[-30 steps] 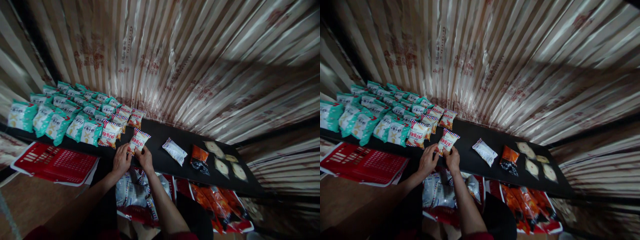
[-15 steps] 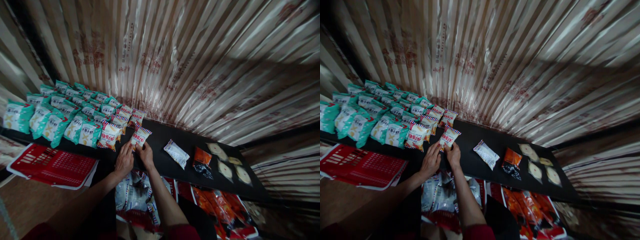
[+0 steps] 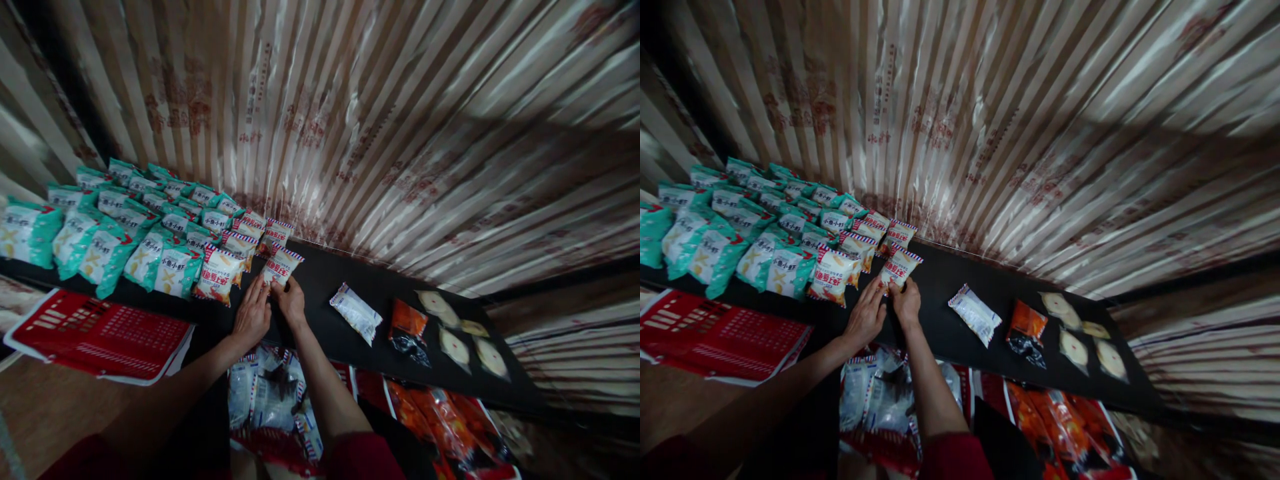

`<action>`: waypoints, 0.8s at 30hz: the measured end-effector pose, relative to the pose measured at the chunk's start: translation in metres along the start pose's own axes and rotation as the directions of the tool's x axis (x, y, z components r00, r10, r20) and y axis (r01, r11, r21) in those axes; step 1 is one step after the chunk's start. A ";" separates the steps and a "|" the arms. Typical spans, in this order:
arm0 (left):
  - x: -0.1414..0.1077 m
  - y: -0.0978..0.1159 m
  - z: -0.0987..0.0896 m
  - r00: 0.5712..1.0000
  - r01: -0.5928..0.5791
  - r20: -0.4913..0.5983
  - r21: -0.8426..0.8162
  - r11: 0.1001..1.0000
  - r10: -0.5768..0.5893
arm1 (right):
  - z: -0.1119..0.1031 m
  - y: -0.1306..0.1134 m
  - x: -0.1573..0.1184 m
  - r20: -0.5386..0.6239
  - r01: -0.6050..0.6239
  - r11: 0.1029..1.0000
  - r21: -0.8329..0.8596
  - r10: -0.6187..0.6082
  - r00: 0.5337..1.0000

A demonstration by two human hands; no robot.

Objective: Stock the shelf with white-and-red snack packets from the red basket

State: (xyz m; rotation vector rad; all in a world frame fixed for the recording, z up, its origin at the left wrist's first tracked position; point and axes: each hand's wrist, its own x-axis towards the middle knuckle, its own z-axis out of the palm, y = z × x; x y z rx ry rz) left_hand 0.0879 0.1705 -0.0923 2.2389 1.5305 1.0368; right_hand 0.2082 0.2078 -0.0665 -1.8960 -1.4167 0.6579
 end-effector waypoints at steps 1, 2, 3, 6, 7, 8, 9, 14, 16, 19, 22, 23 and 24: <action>0.001 -0.001 0.000 1.000 0.002 0.004 0.001 1.000 -0.002 | 0.001 0.000 0.002 0.001 0.003 1.000 -0.003 -0.003 1.000; 0.003 -0.002 0.000 1.000 0.004 0.008 0.001 1.000 -0.004 | 0.001 -0.001 0.004 0.002 0.007 1.000 -0.007 -0.007 1.000; 0.004 -0.003 -0.001 1.000 0.006 0.012 0.001 1.000 -0.006 | 0.002 -0.002 0.005 0.005 0.010 1.000 -0.012 -0.009 1.000; 0.009 -0.004 -0.003 1.000 0.008 0.023 0.003 1.000 -0.008 | 0.003 -0.004 0.011 0.017 0.013 1.000 -0.027 -0.013 1.000; 0.011 -0.005 -0.003 1.000 0.009 0.027 0.005 1.000 -0.009 | 0.003 -0.006 0.013 0.020 0.011 0.999 -0.030 -0.011 1.000; 0.012 -0.005 -0.003 0.999 0.010 0.030 0.007 1.000 -0.010 | 0.003 -0.007 0.015 0.022 0.009 1.000 -0.030 -0.009 1.000; 0.014 -0.005 -0.003 0.999 0.012 0.032 0.008 1.000 -0.013 | 0.003 -0.008 0.016 0.024 0.008 1.000 -0.027 -0.007 1.000; 0.018 -0.007 0.000 1.000 0.021 0.007 -0.004 1.000 -0.021 | 0.005 -0.012 0.022 0.033 -0.005 1.000 -0.016 0.005 0.999; 0.019 -0.008 0.001 1.000 0.018 -0.011 -0.010 1.000 -0.018 | 0.006 -0.014 0.024 0.037 -0.013 1.000 -0.008 0.014 0.999; 0.021 -0.009 0.003 0.999 0.020 -0.028 -0.012 1.000 -0.021 | 0.008 -0.015 0.027 0.044 -0.015 1.000 0.015 0.014 0.999; 0.024 -0.009 0.004 0.999 0.037 -0.028 0.000 0.999 -0.037 | 0.010 -0.015 0.031 0.052 -0.005 0.999 0.033 0.003 0.999; 0.024 -0.009 0.004 0.999 0.042 -0.025 0.006 0.999 -0.042 | 0.010 -0.015 0.032 0.050 0.003 0.999 0.041 -0.005 0.999; 0.024 -0.009 0.005 0.999 0.046 -0.023 0.012 0.999 -0.046 | 0.011 -0.014 0.034 0.046 0.012 0.999 0.050 -0.014 0.999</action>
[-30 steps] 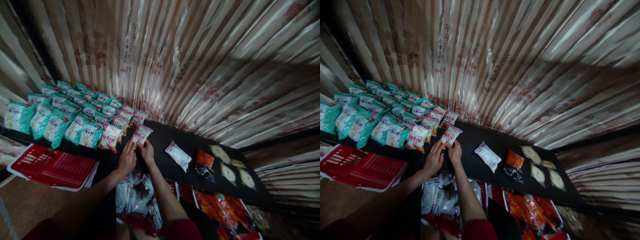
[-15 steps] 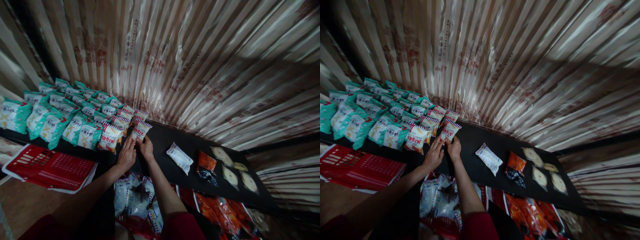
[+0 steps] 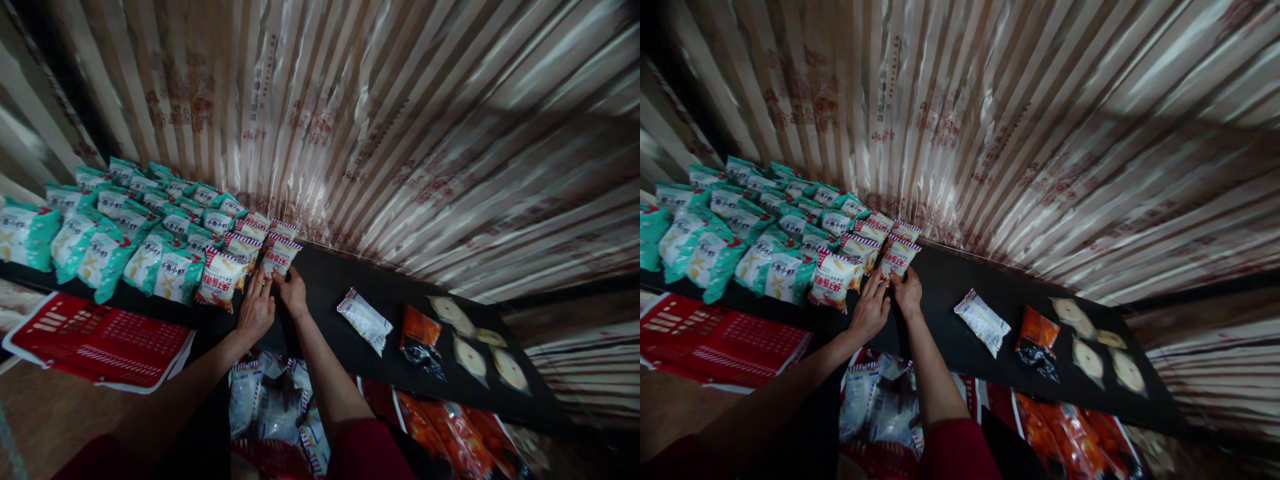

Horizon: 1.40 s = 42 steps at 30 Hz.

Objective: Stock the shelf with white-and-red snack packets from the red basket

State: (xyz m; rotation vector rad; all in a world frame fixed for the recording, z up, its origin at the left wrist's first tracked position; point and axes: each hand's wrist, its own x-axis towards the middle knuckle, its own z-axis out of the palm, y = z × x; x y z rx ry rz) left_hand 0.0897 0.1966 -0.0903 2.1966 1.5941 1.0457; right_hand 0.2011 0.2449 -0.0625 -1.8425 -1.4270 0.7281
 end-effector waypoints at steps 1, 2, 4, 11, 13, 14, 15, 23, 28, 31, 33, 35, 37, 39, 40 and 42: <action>0.000 0.000 0.000 1.000 0.002 0.002 0.005 1.000 -0.002 | 0.000 0.001 0.001 -0.003 0.009 1.000 0.007 -0.009 1.000; 0.000 0.000 0.001 1.000 0.003 0.001 0.008 1.000 -0.003 | 0.001 0.002 0.002 -0.005 0.017 1.000 0.012 -0.017 1.000; 0.000 0.000 0.002 1.000 0.001 -0.004 0.012 1.000 -0.001 | 0.002 0.003 0.003 -0.006 0.022 1.000 0.013 -0.022 1.000; -0.001 0.001 0.002 1.000 -0.004 -0.029 0.007 1.000 0.004 | 0.006 0.003 0.001 -0.042 0.029 0.997 -0.073 -0.032 0.999; -0.001 0.001 0.002 0.999 -0.005 -0.037 0.001 1.000 0.005 | 0.007 0.002 0.001 -0.053 0.028 0.991 -0.127 -0.035 0.998; -0.001 0.001 0.002 0.999 -0.004 -0.039 -0.001 1.000 0.004 | 0.007 0.001 0.001 -0.053 0.025 0.988 -0.152 -0.033 0.998; -0.001 0.001 0.002 0.999 -0.003 -0.039 -0.003 1.000 0.003 | 0.008 0.000 0.001 -0.048 0.022 0.985 -0.171 -0.031 0.998; 0.000 -0.002 0.005 0.998 -0.017 -0.059 -0.008 1.000 0.016 | 0.015 0.002 -0.007 -0.200 0.027 0.991 -0.129 -0.053 0.978; 0.001 -0.003 0.007 0.999 -0.001 -0.045 0.017 1.000 0.002 | 0.015 0.005 -0.007 -0.117 0.020 0.989 -0.145 -0.037 0.992; 0.000 -0.003 0.008 0.997 -0.010 -0.073 0.004 1.000 0.010 | 0.014 0.006 -0.007 -0.120 0.046 0.993 -0.109 -0.059 0.991; 0.000 -0.003 0.008 0.996 -0.023 -0.084 0.000 1.000 0.023 | 0.014 0.007 -0.011 -0.156 0.058 0.996 -0.072 -0.068 0.985; -0.001 -0.003 0.007 0.996 -0.036 -0.084 0.005 0.999 0.036 | 0.015 0.009 -0.019 -0.204 0.064 0.997 -0.040 -0.071 0.976; -0.002 -0.003 0.006 0.995 -0.042 -0.086 0.020 0.999 0.044 | 0.015 0.011 -0.029 -0.243 0.081 0.997 -0.019 -0.083 0.966; -0.003 -0.002 0.005 0.995 -0.038 -0.093 0.038 0.999 0.042 | 0.014 0.013 -0.041 -0.257 0.102 0.995 -0.015 -0.102 0.961; -0.003 -0.002 0.003 0.995 -0.036 -0.092 0.047 0.998 0.041 | 0.013 0.014 -0.048 -0.257 0.113 0.993 -0.018 -0.114 0.960; -0.002 0.000 0.000 0.996 -0.042 -0.079 0.055 0.998 0.046 | 0.011 0.016 -0.061 -0.252 0.135 0.991 -0.019 -0.135 0.958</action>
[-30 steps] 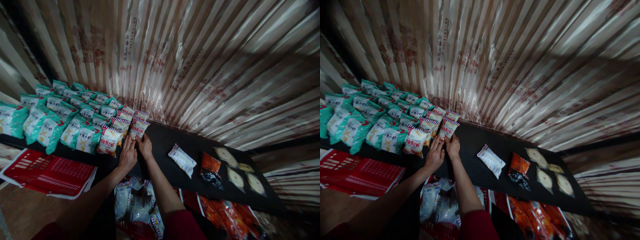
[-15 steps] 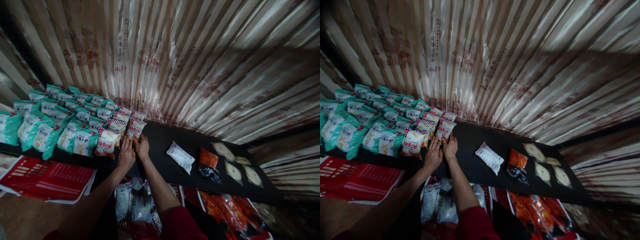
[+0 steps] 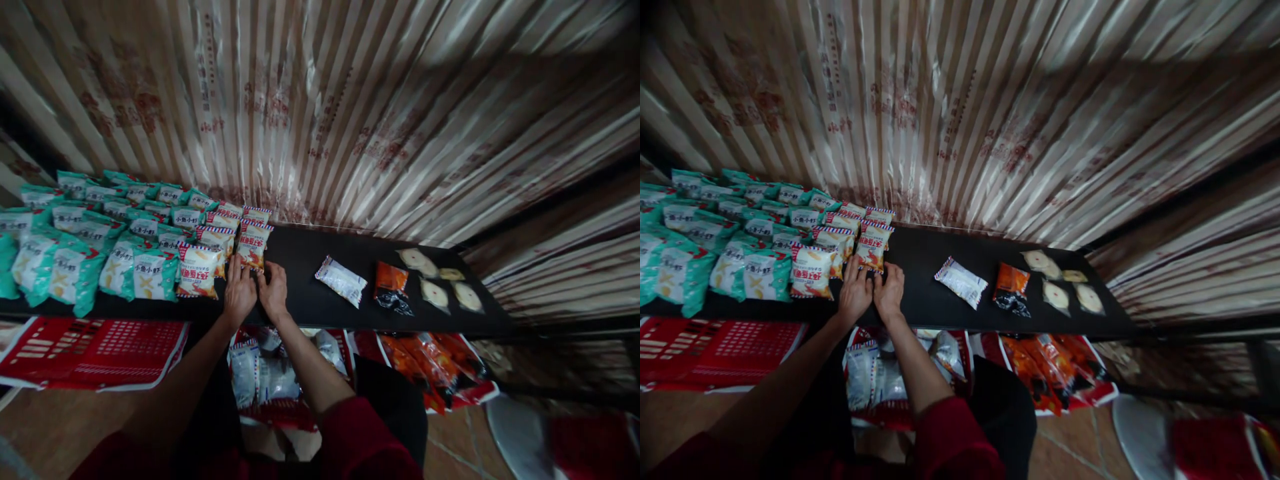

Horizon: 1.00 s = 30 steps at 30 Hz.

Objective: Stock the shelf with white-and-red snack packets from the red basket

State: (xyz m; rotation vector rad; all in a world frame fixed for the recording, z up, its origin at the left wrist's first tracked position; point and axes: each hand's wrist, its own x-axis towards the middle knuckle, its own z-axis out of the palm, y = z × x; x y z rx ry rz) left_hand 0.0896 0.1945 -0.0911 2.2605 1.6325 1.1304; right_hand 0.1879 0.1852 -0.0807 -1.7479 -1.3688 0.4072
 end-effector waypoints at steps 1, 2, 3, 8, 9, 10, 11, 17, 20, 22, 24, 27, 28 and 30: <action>0.000 0.001 -0.002 1.000 -0.006 0.007 0.000 1.000 0.006 | -0.003 0.000 -0.006 0.002 0.008 1.000 0.005 -0.008 1.000; 0.000 0.002 -0.004 1.000 -0.018 0.014 -0.002 1.000 0.018 | -0.005 0.001 -0.012 0.003 0.014 1.000 0.011 -0.014 1.000; -0.001 0.004 -0.007 0.999 -0.032 0.020 -0.007 0.999 0.032 | -0.007 0.001 -0.017 0.007 0.017 1.000 0.015 -0.017 1.000; -0.022 0.013 -0.009 0.994 -0.074 0.082 -0.052 0.996 0.078 | -0.016 0.002 -0.039 0.050 0.004 0.999 0.032 -0.006 0.999; -0.030 0.016 -0.008 0.991 -0.078 0.099 -0.062 0.995 0.084 | -0.019 0.002 -0.042 0.057 0.004 0.999 0.034 -0.006 0.998; -0.038 0.018 -0.006 0.989 -0.089 0.115 -0.072 0.993 0.097 | -0.021 0.002 -0.045 0.062 0.008 0.999 0.034 -0.010 0.998; -0.047 0.021 -0.004 0.987 -0.101 0.120 -0.081 0.992 0.110 | -0.024 0.002 -0.048 0.066 0.014 0.999 0.033 -0.017 0.998; -0.092 0.037 -0.003 0.980 -0.184 0.055 -0.106 0.977 0.190 | -0.045 0.014 -0.080 0.069 0.132 0.990 0.055 -0.135 0.988; -0.114 0.045 -0.009 0.965 -0.242 0.072 -0.121 0.963 0.252 | -0.056 0.027 -0.104 0.032 0.217 0.973 0.079 -0.220 0.975; -0.130 0.050 -0.012 0.951 -0.268 0.124 -0.133 0.954 0.284 | -0.064 0.038 -0.122 0.022 0.247 0.965 0.086 -0.250 0.968; -0.147 0.054 -0.013 0.932 -0.285 0.191 -0.145 0.948 0.309 | -0.070 0.049 -0.139 0.033 0.244 0.967 0.072 -0.247 0.969; -0.174 0.058 -0.009 0.895 -0.290 0.317 -0.125 0.949 0.315 | -0.077 0.066 -0.163 0.054 0.188 0.982 0.009 -0.188 0.981; -0.182 0.058 -0.007 0.878 -0.289 0.364 -0.114 0.950 0.311 | -0.078 0.072 -0.171 0.064 0.153 0.988 -0.026 -0.151 0.986; -0.200 0.058 -0.003 0.832 -0.296 0.463 -0.095 0.950 0.305 | -0.079 0.083 -0.186 0.113 0.081 0.990 -0.114 -0.068 0.991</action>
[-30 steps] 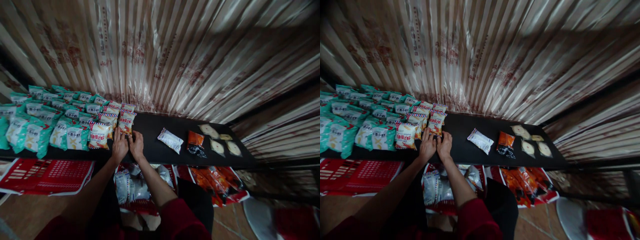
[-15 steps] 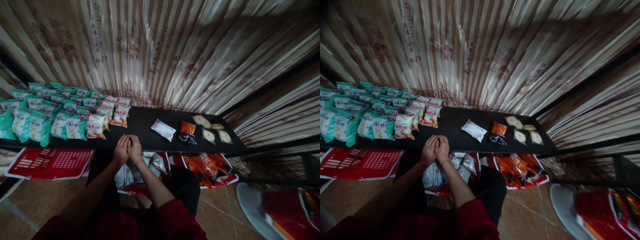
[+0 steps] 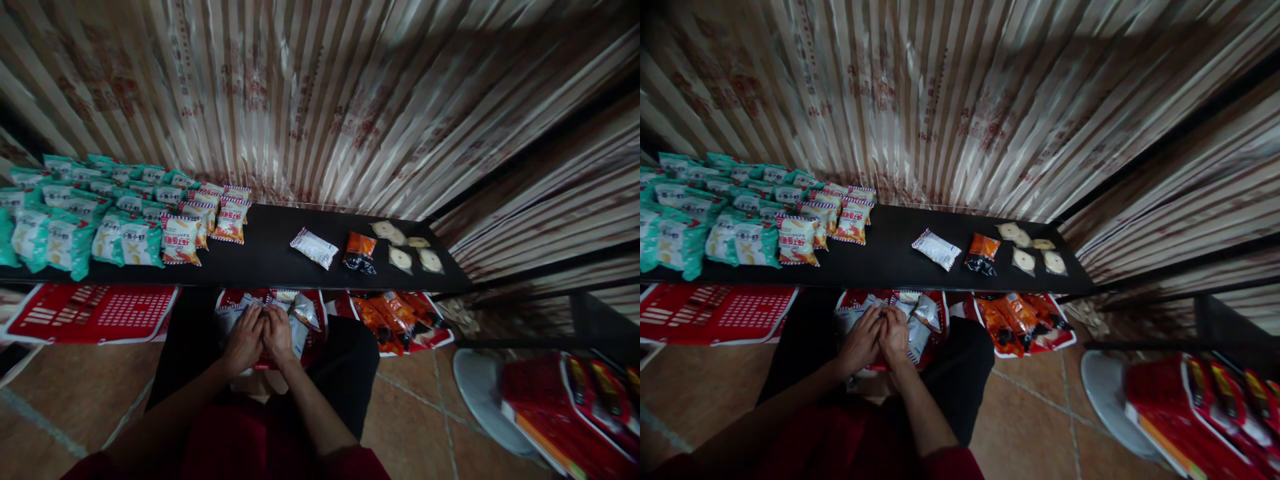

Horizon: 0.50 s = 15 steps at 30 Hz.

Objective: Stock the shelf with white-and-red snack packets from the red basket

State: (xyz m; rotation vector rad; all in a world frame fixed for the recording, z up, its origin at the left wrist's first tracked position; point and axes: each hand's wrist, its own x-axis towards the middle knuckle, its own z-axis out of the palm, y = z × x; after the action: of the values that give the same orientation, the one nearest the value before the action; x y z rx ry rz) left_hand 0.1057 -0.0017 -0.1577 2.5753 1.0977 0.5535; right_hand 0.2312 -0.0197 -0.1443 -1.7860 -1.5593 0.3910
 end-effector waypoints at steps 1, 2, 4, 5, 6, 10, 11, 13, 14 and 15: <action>-0.006 0.002 0.005 0.999 0.012 0.044 0.012 1.000 -0.012 | 0.001 0.005 -0.008 0.022 -0.039 0.998 -0.047 0.040 0.999; -0.011 0.003 0.010 0.996 0.027 0.088 0.022 0.999 -0.028 | 0.002 0.009 -0.015 0.046 -0.070 0.993 -0.092 0.074 0.996; -0.019 0.003 0.018 0.985 0.048 0.165 0.044 0.998 -0.055 | 0.005 0.017 -0.028 0.096 -0.094 0.980 -0.175 0.112 0.989; -0.022 0.004 0.020 0.979 0.060 0.194 0.053 0.997 -0.069 | 0.007 0.020 -0.032 0.127 -0.082 0.976 -0.201 0.109 0.986; -0.023 0.004 0.022 0.973 0.074 0.216 0.064 0.995 -0.086 | 0.008 0.022 -0.036 0.150 -0.072 0.973 -0.220 0.106 0.983; -0.020 0.007 0.023 0.942 0.166 0.277 0.114 0.979 -0.192 | 0.012 0.024 -0.040 0.177 -0.066 0.968 -0.242 0.111 0.978; -0.018 0.007 0.022 0.933 0.186 0.290 0.123 0.975 -0.215 | 0.012 0.025 -0.040 0.172 -0.075 0.969 -0.234 0.117 0.978; -0.014 0.009 0.018 0.924 0.203 0.302 0.134 0.970 -0.236 | 0.012 0.025 -0.039 0.154 -0.090 0.975 -0.201 0.123 0.980; -0.012 0.010 0.015 0.925 0.200 0.299 0.138 0.970 -0.233 | 0.012 0.026 -0.039 0.141 -0.097 0.979 -0.177 0.122 0.982; -0.010 0.011 0.013 0.931 0.189 0.289 0.142 0.972 -0.224 | 0.012 0.027 -0.038 0.126 -0.102 0.984 -0.149 0.122 0.985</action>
State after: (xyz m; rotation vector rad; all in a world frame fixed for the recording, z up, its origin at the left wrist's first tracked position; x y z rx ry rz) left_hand 0.1114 -0.0178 -0.1672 2.4828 1.2969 0.0417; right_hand 0.2347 -0.0526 -0.1794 -1.9996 -1.6176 0.4732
